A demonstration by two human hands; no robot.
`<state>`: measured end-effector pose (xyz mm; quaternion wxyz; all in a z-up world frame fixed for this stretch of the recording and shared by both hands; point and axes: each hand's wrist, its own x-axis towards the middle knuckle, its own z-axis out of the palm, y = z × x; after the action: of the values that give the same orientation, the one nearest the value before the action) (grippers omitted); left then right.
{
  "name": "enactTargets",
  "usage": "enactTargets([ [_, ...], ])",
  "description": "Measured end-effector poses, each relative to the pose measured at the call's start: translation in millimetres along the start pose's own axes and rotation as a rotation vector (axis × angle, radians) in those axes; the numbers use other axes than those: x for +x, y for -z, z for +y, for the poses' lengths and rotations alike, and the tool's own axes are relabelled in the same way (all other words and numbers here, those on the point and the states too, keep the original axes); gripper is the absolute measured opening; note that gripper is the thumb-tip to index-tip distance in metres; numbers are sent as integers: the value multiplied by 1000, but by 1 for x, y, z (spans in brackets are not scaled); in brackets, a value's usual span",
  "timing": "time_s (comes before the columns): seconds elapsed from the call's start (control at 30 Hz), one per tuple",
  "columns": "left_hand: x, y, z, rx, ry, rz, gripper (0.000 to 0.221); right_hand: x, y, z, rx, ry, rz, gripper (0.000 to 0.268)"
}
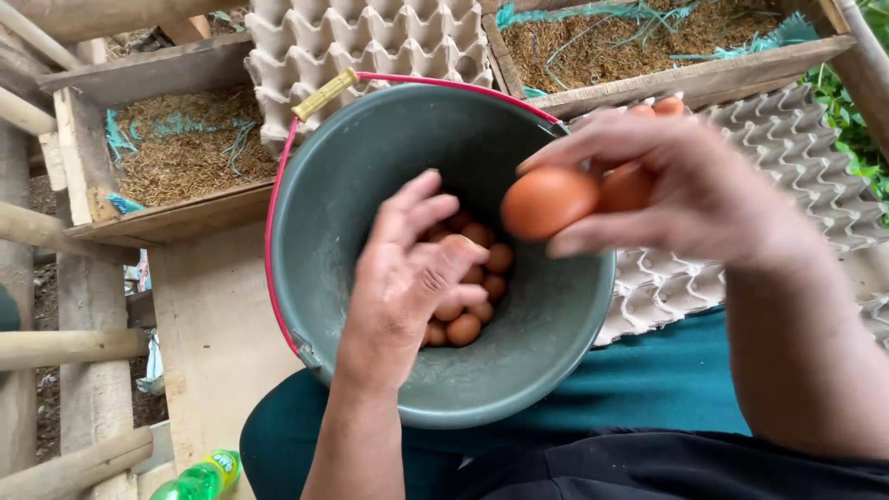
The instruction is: The person is transferring eggs from a bucket into cardboard egg trays, filling them systematically.
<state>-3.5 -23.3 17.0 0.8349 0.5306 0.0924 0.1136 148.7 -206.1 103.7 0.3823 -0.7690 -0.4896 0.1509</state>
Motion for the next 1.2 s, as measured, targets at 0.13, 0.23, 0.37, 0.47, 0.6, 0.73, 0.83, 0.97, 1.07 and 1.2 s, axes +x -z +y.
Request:
enactTargets([
  [0.13, -1, 1, -5, -328, 109, -186, 64, 27, -40, -9, 11, 69, -171, 55],
  [0.23, 2, 16, -9, -361, 74, 69, 43, 52, -62, 20, 684, -223, -259, 31],
  [0.37, 4, 28, -8, -505, -18, 374, 34, 74, -100, 81, 812, -496, -246, 30],
  [0.47, 7, 29, -7, -593, -25, 417, 39, 75, -136, 115, 534, -578, -363, 35],
  [0.6, 8, 27, -7, -635, 3, 400, 49, 70, -158, 100, -108, -687, -513, 39],
  [0.73, 7, 24, -4, -646, 35, 440, 50, 64, -171, 108, -141, -638, -504, 41],
  [0.83, 6, 24, -4, -662, 38, 423, 47, 59, -183, 118, -182, -557, -486, 45],
  [0.97, 7, 24, -4, -653, 38, 407, 46, 53, -191, 130, -237, -437, -437, 51],
  [1.07, 6, 23, -3, -631, 7, 407, 47, 52, -194, 127, -285, -433, -436, 45],
  [1.2, 5, 22, 0, -597, 3, 416, 49, 62, -179, 60, 82, -859, -300, 47],
])
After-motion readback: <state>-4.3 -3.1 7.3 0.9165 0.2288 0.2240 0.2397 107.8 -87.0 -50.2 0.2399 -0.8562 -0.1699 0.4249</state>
